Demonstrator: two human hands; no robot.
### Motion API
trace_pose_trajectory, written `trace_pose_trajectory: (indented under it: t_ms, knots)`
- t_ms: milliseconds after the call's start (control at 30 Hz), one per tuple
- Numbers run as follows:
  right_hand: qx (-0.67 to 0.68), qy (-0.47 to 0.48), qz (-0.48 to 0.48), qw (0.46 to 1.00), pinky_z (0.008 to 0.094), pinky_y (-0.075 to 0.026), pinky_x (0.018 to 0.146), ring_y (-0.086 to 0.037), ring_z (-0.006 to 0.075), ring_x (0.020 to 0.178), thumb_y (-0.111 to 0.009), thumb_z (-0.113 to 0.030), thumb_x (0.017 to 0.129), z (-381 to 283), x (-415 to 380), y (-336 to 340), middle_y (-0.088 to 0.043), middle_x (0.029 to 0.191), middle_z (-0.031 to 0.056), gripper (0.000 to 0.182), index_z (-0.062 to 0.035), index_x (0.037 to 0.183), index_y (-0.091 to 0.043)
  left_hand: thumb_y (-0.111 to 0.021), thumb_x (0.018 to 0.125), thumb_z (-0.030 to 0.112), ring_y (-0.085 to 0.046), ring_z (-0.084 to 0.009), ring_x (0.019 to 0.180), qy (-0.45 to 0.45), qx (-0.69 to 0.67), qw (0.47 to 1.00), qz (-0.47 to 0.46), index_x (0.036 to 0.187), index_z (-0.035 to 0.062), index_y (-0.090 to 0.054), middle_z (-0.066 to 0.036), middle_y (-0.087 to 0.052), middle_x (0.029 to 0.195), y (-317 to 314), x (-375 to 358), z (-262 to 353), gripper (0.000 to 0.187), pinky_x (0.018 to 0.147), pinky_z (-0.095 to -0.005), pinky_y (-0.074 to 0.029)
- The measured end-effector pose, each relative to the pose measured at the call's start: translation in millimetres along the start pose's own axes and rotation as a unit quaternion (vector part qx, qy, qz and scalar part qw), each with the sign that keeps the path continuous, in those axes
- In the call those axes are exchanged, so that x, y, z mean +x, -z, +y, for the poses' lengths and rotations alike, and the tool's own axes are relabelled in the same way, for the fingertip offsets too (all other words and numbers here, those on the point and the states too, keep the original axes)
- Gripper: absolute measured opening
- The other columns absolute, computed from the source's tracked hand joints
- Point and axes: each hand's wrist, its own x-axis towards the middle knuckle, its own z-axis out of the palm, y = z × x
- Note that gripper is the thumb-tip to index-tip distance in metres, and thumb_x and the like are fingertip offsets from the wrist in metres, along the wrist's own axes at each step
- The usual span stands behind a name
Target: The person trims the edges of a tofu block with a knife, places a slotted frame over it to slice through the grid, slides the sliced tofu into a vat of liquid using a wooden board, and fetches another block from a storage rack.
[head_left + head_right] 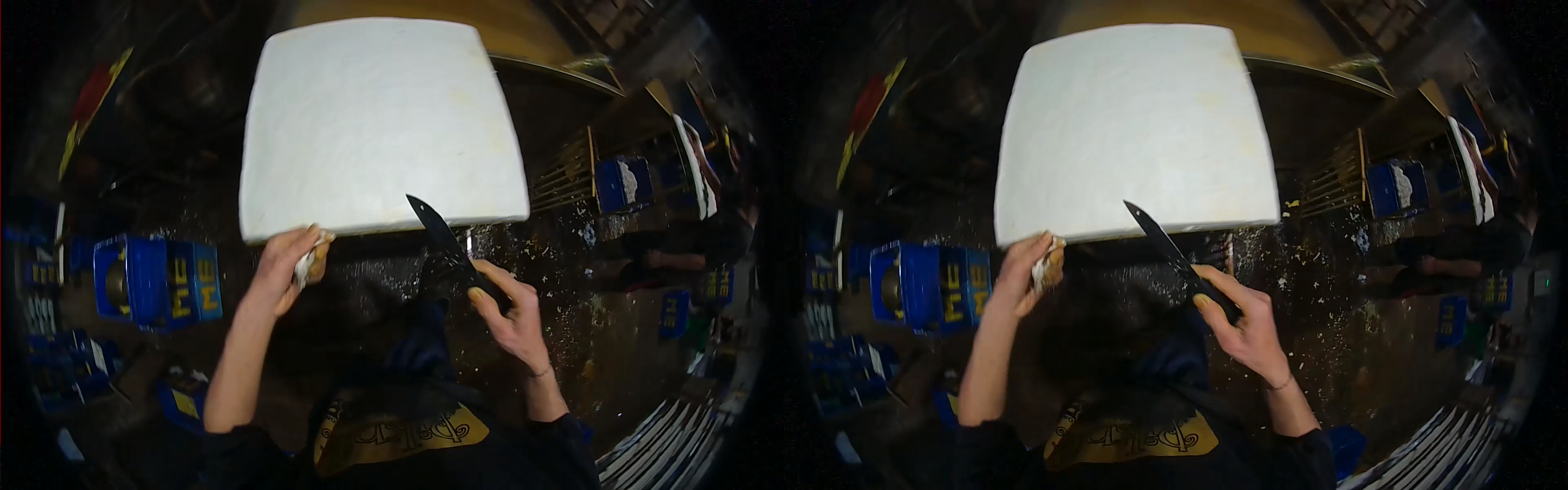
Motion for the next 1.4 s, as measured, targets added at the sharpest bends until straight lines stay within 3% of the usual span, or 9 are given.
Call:
trace_pose_trajectory:
  t_ms: [133,300,400,500,700,867,1067,1233,1400]
  knots:
    - [-0.007,-0.011,-0.033,0.999,0.0283,-0.049,0.086,-0.066,0.0146,0.099,-0.066,-0.006,0.089,-2.4,-2.5,-81.0,-0.069,0.112,0.0154,0.033,0.0016,0.120,-0.062,-0.062,0.094,0.042,-0.055,-0.0099,0.061,0.155,-0.143,0.932,0.294,0.101,0.0127,-0.067,0.001,-0.059,0.079,98.1,-33.6,-124.5,0.030,0.051,-0.0241,-0.043]
    - [-0.030,-0.016,0.022,0.999,0.0257,-0.049,0.078,-0.060,0.0095,0.087,-0.066,-0.008,0.090,-27.2,9.4,-127.5,-0.069,0.100,0.0090,0.034,0.0006,0.123,-0.061,-0.057,0.094,0.051,-0.052,-0.0336,0.118,0.091,-0.294,0.945,0.112,0.144,0.0102,-0.036,-0.015,-0.044,0.138,117.2,62.5,-170.3,0.069,0.100,-0.0549,-0.042]
    - [-0.078,-0.015,0.068,0.995,0.0226,-0.046,0.069,-0.053,0.0063,0.076,-0.065,-0.006,0.090,-42.2,41.1,-138.6,-0.062,0.086,0.0018,0.038,-0.0004,0.127,-0.058,-0.048,0.094,0.058,-0.029,-0.0450,0.137,0.167,-0.023,0.970,0.173,0.151,0.0179,-0.025,-0.012,-0.031,0.152,147.7,111.5,-198.5,0.073,0.102,-0.0726,-0.025]
    - [0.031,-0.098,0.062,0.993,0.0221,-0.040,0.054,-0.047,0.0046,0.064,-0.058,-0.006,0.092,-50.1,96.5,-153.7,-0.055,0.079,0.0011,0.040,-0.0018,0.131,-0.051,-0.049,0.092,0.057,-0.034,-0.0383,0.136,0.198,0.010,0.960,0.199,0.147,0.0198,-0.031,-0.008,-0.032,0.152,262.4,160.8,-262.8,0.069,0.096,-0.0679,-0.034]
    - [0.004,-0.060,0.070,0.996,0.0274,-0.038,0.050,-0.045,0.0081,0.058,-0.054,-0.022,0.099,-63.5,250.6,-231.8,-0.055,0.068,0.0038,0.029,0.0008,0.116,-0.052,-0.055,0.093,0.054,-0.046,-0.0286,0.128,-0.007,0.059,0.980,0.192,0.148,0.0156,-0.036,-0.010,-0.047,0.143,277.4,229.5,-71.4,0.070,0.103,-0.0484,-0.037]
    - [-0.203,0.055,0.114,0.971,0.0558,-0.047,0.060,-0.062,0.0484,0.067,-0.049,-0.015,0.096,-69.7,368.4,-317.6,-0.061,0.070,0.0294,0.015,-0.0017,0.105,-0.049,-0.054,0.098,0.040,-0.048,-0.0316,0.127,-0.144,0.054,0.984,0.094,0.150,0.0126,-0.034,-0.014,-0.045,0.144,234.9,274.1,117.3,0.062,0.104,-0.0465,-0.040]
    - [-0.301,0.079,0.192,0.931,0.0562,-0.049,0.062,-0.063,0.0485,0.070,-0.051,-0.013,0.094,-68.9,459.1,-376.1,-0.063,0.070,0.0285,0.017,0.0000,0.103,-0.046,-0.059,0.091,0.012,-0.059,-0.0117,0.084,-0.234,0.016,0.972,-0.011,0.145,0.0118,-0.044,-0.005,-0.062,0.105,238.2,410.8,162.5,0.056,0.067,-0.0253,-0.052]
    - [-0.354,0.008,0.229,0.907,0.0584,-0.049,0.061,-0.062,0.0513,0.070,-0.052,-0.017,0.094,-70.7,494.9,-391.0,-0.062,0.069,0.0320,0.020,-0.0016,0.105,-0.046,-0.054,0.084,0.001,-0.051,-0.0273,0.128,-0.267,0.164,0.950,-0.015,0.139,-0.0028,-0.046,-0.023,-0.054,0.137,234.7,428.6,189.2,0.056,0.105,-0.0322,-0.040]
    - [-0.396,-0.019,0.234,0.888,0.0590,-0.048,0.059,-0.061,0.0517,0.068,-0.051,-0.017,0.094,-69.9,500.9,-391.6,-0.061,0.068,0.0326,0.020,-0.0022,0.105,-0.045,-0.054,0.087,0.009,-0.053,-0.0279,0.126,-0.290,0.103,0.948,-0.081,0.138,0.0001,-0.049,-0.021,-0.056,0.135,233.7,420.5,203.6,0.052,0.104,-0.0338,-0.042]
